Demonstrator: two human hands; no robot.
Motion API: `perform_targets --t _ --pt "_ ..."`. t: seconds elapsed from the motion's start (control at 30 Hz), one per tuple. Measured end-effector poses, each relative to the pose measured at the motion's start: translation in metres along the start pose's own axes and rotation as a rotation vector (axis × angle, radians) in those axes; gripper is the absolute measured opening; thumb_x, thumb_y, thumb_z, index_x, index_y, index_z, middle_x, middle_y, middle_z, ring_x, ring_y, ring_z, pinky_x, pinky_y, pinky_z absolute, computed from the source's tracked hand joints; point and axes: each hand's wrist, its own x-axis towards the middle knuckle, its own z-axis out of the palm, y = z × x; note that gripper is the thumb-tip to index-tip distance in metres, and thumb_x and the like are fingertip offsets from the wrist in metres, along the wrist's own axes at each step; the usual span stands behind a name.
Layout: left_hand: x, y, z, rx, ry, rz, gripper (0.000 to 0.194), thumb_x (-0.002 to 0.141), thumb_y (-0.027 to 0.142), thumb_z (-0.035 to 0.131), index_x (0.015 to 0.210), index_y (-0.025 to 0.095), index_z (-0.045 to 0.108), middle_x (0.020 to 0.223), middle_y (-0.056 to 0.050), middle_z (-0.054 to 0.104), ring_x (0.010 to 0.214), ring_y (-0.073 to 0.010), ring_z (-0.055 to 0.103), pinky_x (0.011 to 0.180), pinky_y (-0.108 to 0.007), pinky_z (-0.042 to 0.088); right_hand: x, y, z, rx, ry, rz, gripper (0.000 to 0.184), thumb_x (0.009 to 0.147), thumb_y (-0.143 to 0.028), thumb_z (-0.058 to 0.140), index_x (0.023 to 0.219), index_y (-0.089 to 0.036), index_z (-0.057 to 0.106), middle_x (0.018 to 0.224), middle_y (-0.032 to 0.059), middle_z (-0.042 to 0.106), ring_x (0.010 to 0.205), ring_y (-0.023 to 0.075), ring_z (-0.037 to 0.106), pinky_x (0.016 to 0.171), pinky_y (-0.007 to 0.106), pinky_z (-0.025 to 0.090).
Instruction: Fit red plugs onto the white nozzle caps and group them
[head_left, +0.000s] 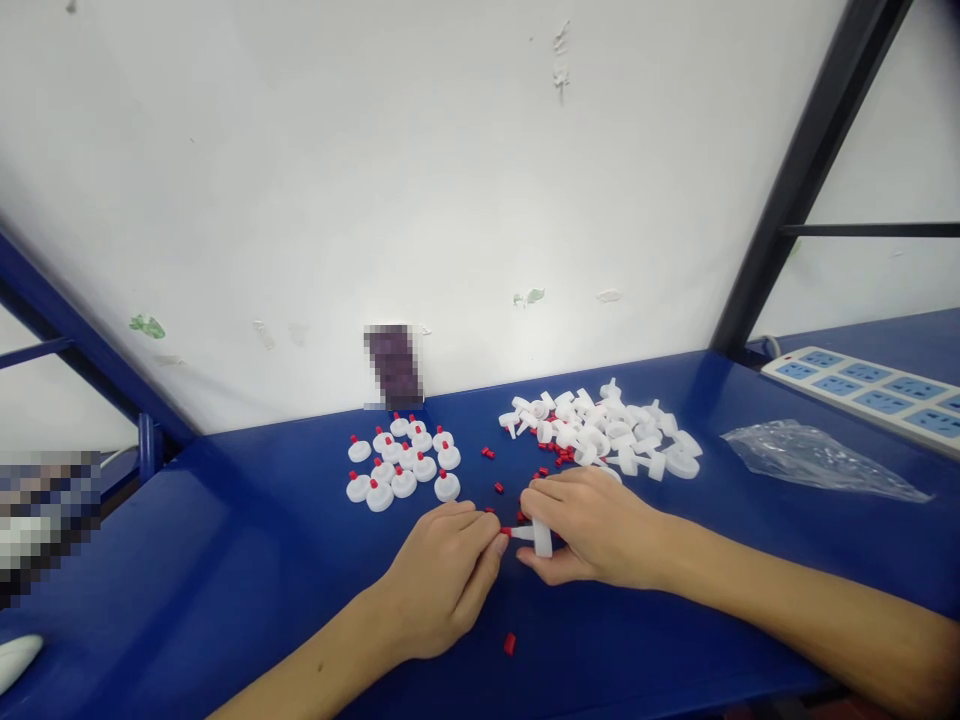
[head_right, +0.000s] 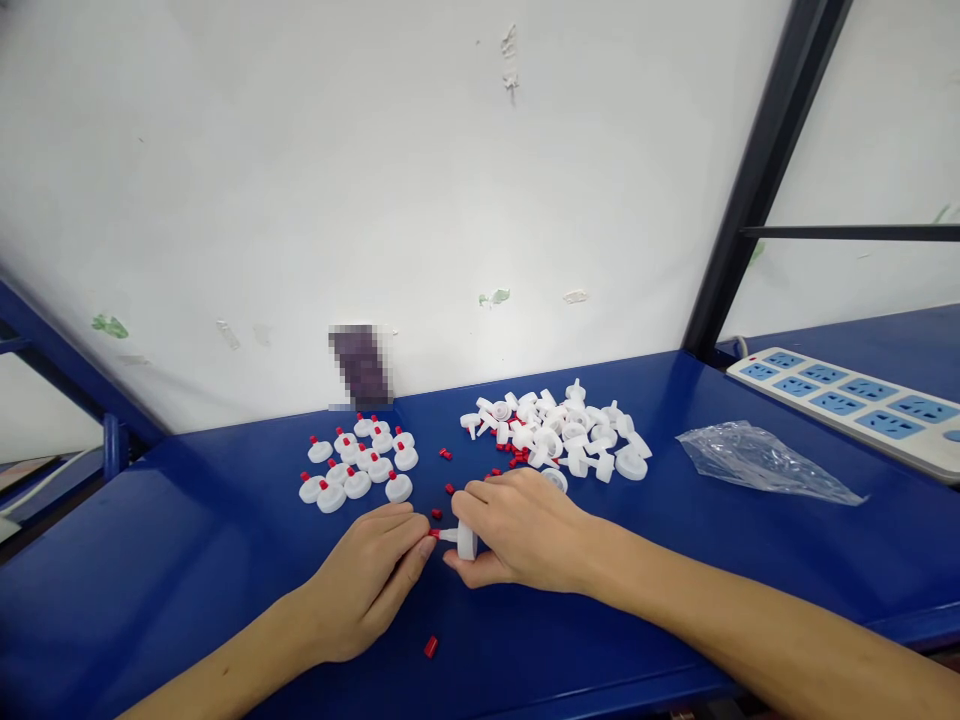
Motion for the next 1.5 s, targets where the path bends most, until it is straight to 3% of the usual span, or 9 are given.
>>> perform_targets --t 0.17,0.4,0.97,1.3,1.5 --pt "-0.005 0.002 0.014 -0.099 0.001 -0.061 0.028 0.104 0.021 0.024 0.080 0.021 0.039 0.071 -0.001 0.051 0.061 -0.0178 0.044 0.059 -0.031 0.032 0.001 -0.004 0.009 -0.034 -0.054 0.050 0.029 0.083 -0.046 0.060 0.073 -0.019 0.054 0.063 0.0009 0.063 0.051 0.0154 0.055 0.050 0.029 0.014" --pt "-0.010 0.000 0.024 -0.107 -0.046 -0.118 0.029 0.104 0.023 0.020 0.082 0.022 0.038 0.071 -0.002 0.054 0.057 -0.0183 0.044 0.056 -0.031 0.032 0.006 -0.010 0.012 -0.016 -0.183 0.124 0.027 0.082 -0.044 0.060 0.076 -0.018 0.058 0.066 0.0029 0.068 0.054 0.0172 0.059 0.050 0.030 0.015" --pt "-0.012 -0.007 0.025 -0.017 -0.112 -0.024 0.024 0.101 0.018 0.021 0.083 0.023 0.034 0.071 -0.001 0.054 0.055 -0.0182 0.043 0.054 -0.031 0.030 0.007 -0.014 0.016 0.064 -0.220 0.179 0.026 0.079 -0.042 0.062 0.072 -0.018 0.058 0.063 0.0027 0.066 0.052 0.0165 0.056 0.049 0.030 0.013" --pt "-0.013 -0.009 0.028 -0.017 -0.069 -0.040 0.025 0.103 0.020 0.020 0.083 0.023 0.034 0.070 0.000 0.053 0.054 -0.0174 0.044 0.053 -0.031 0.031 0.007 -0.014 0.019 0.084 -0.155 0.189 0.026 0.078 -0.042 0.063 0.070 -0.018 0.057 0.060 0.0014 0.063 0.049 0.0157 0.055 0.048 0.029 0.013" --pt "-0.012 -0.010 0.030 -0.020 -0.060 -0.038 0.025 0.103 0.020 0.021 0.082 0.023 0.034 0.069 0.000 0.052 0.053 -0.0178 0.043 0.052 -0.031 0.029 0.011 -0.017 0.012 0.105 -0.237 0.213 0.026 0.080 -0.041 0.062 0.070 -0.017 0.059 0.061 0.0022 0.064 0.048 0.0152 0.053 0.048 0.029 0.013"
